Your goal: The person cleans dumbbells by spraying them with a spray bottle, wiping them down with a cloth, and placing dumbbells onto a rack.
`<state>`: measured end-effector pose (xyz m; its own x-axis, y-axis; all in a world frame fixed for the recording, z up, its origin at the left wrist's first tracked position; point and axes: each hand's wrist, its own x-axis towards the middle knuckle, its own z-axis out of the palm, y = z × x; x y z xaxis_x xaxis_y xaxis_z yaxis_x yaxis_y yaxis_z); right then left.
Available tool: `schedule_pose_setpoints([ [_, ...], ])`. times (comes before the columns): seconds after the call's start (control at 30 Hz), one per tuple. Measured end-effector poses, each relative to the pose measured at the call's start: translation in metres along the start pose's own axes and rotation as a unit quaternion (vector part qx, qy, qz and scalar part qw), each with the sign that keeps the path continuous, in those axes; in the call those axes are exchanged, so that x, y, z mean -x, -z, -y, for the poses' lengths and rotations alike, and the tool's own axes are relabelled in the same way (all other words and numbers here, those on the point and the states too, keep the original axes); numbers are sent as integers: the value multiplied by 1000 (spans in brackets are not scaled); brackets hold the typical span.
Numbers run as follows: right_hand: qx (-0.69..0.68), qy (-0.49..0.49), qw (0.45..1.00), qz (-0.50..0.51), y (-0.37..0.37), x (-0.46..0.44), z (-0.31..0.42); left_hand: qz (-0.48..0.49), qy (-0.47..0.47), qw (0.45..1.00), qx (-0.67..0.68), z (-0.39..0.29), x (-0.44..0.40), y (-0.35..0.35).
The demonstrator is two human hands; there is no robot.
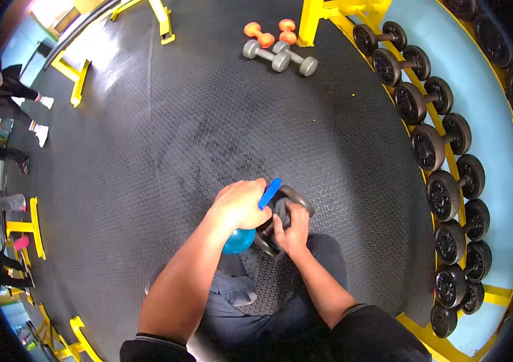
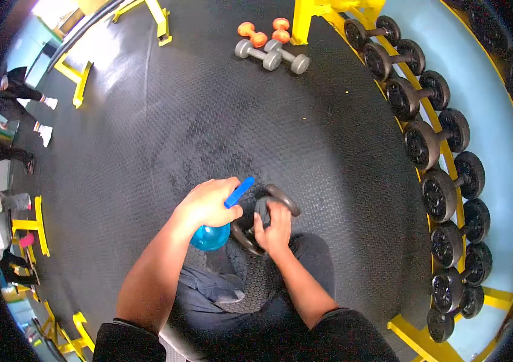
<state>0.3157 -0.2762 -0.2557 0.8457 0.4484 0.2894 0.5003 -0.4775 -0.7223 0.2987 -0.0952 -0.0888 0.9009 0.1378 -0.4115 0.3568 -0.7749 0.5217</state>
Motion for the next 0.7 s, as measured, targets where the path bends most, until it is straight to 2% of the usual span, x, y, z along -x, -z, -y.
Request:
schedule_pose_setpoints([
  [0.03, 53, 1, 999, 9, -5, -5, 3, -3, 3, 1000, -8, -3, 3, 2],
  [0.07, 53, 11, 997, 59, -27, 6, -13, -4, 3, 1000, -8, -4, 4, 2],
  [0.13, 130, 144, 976, 101, -58, 37, -41, -3, 6, 1000, -24, -5, 6, 3],
  [0.17, 92, 54, 983, 149, -56, 33, -32, -5, 5, 1000, -26, -5, 5, 3],
  [0.2, 92, 56, 983, 148, -58, 33, -32, 3, 3, 1000, -25, -5, 5, 3],
  [0.27, -45, -78, 960, 266, -52, 35, -34, 12, -4, 1000, -18, -8, 7, 0],
  [0.3, -58, -46, 959, 273, -42, 36, -35, 24, 1, 1000, -18, -10, 7, 1],
  [0.33, -54, -47, 960, 270, -38, 29, -42, 37, 7, 999, -19, -12, 7, 1],
  [0.4, 98, 24, 989, 107, -38, 16, -56, 33, 5, 999, -19, -16, 9, 0],
  [0.43, 89, 41, 994, 44, -45, 20, -59, 26, 6, 999, -18, -17, 11, 0],
  [0.53, 69, 11, 993, 93, -55, 37, -48, 33, 3, 999, -24, -17, 19, 4],
  [0.57, 41, -68, 989, 123, -50, 40, -37, 35, -1, 999, -24, -17, 20, 4],
  [0.6, 22, -103, 982, 159, -39, 45, -33, 31, -2, 999, -37, -16, 20, 5],
  [0.63, -106, -228, 956, 154, -34, 52, -36, 24, -4, 999, -49, -17, 18, 6],
  [0.67, -232, -344, 898, 145, -32, 59, -42, 21, -9, 999, -48, -20, 15, 7],
  [0.7, -254, -401, 880, 17, -40, 64, -52, 22, -10, 999, -49, -21, 14, 8],
])
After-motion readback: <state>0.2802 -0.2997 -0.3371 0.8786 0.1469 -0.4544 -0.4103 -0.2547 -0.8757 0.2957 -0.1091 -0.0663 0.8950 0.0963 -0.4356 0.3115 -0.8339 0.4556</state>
